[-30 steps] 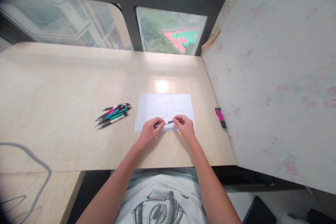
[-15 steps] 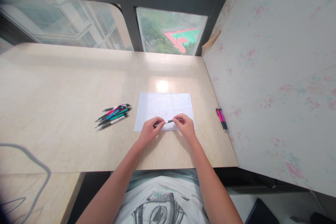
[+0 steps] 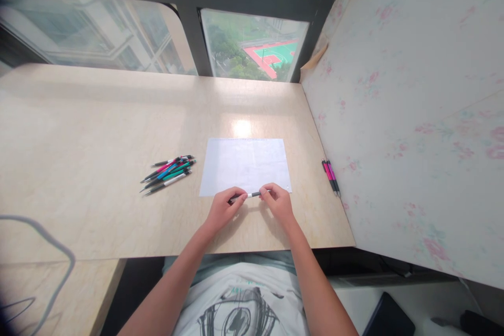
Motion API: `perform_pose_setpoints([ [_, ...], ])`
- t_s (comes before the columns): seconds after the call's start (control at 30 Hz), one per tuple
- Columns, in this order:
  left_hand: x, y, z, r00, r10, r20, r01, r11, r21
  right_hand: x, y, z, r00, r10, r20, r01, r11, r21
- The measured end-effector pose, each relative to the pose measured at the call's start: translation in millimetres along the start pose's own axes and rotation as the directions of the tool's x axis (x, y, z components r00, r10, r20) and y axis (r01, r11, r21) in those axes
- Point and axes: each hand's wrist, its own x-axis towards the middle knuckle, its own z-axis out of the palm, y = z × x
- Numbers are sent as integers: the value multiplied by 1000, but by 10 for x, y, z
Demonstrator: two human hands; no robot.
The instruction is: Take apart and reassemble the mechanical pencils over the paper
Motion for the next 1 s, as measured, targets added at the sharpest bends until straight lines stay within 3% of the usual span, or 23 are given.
perform_pose_setpoints([
  [0.33,-62,-7,17,1000,1,13,-1,1000,31,-71,1,-39,996,-91,-7,90,990,-106],
  [0.7,-63,33,19,1000,-23,13,22,999,40,-90,-26,-37,998,-44,-33,41,997,-63],
  [1.0,-110,34,62,999,-23,-30,25,999,46,-79,36,-45,996,-78,-44,79,996,35],
])
